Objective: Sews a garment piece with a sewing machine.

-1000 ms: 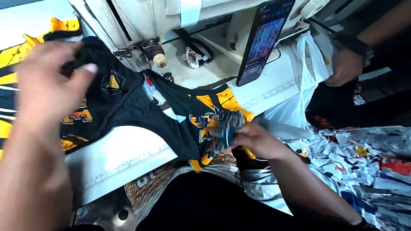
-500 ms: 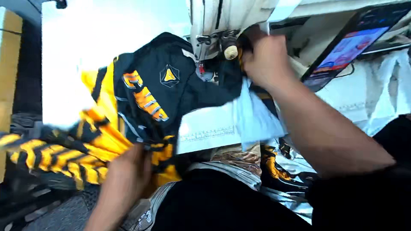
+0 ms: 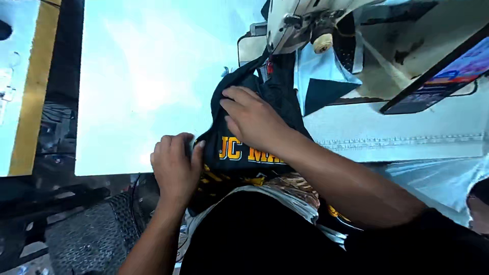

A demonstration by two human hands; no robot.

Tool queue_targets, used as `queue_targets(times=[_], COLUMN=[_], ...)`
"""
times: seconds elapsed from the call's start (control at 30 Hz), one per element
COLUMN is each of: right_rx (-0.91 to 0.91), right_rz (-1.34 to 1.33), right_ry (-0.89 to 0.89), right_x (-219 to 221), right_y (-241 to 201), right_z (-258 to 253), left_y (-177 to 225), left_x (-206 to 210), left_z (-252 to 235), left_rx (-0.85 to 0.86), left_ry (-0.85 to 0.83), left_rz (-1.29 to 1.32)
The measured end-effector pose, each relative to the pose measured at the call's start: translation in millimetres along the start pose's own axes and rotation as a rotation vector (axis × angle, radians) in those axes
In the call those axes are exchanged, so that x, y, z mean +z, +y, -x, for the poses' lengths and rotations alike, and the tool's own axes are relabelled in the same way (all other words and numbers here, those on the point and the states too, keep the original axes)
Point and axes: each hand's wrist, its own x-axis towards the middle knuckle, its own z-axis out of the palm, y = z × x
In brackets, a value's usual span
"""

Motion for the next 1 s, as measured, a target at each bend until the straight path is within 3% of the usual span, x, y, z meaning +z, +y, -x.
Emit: queue_targets(times=[0.1,0.2,0.23,0.4,0.57,0.67,0.77,0.83,0.9,1.0], right_rx=[0.127,0.189,0.195,0.231,0.262,0.303,0.336,0.323,0.26,0.072], right_rz=[0.118,0.206,0.22,0.246,0.258,0.251,0.196,0.124,0.044,0.011], right_ry=[-0.213,-0.37,-0.39,-0.426,-0.423,-0.409,-0.31,-0.211,-0.15,0.032], right_x=[10,4,4,1,2,6,17,22,12,-28], right_y=[7,8,8,5,2,-1,-4,-7,-17,-23], right_z=[-19,-22,-22,-23,-24,-29,-48,-58,-53,4], left_y=[-5,-23,-29,-76,-115,-135,-132,-104,-55,29], left_x=[-25,-48,-52,-63,-90,-108,-124,-121,-104,-39], left_z=[0,9,14,49,58,32,-17,-54,-77,-90], left_rx=[-0.039,-0.18,-0.219,-0.22,-0.148,-0.139,-0.172,-0.217,-0.002,0.562], left_ry=[-0.105,-0.295,-0.35,-0.301,-0.26,-0.276,-0.089,0.041,0.117,0.073], left_rz=[0.247,0.771,0.825,0.559,0.577,0.537,0.113,-0.112,-0.158,0.165])
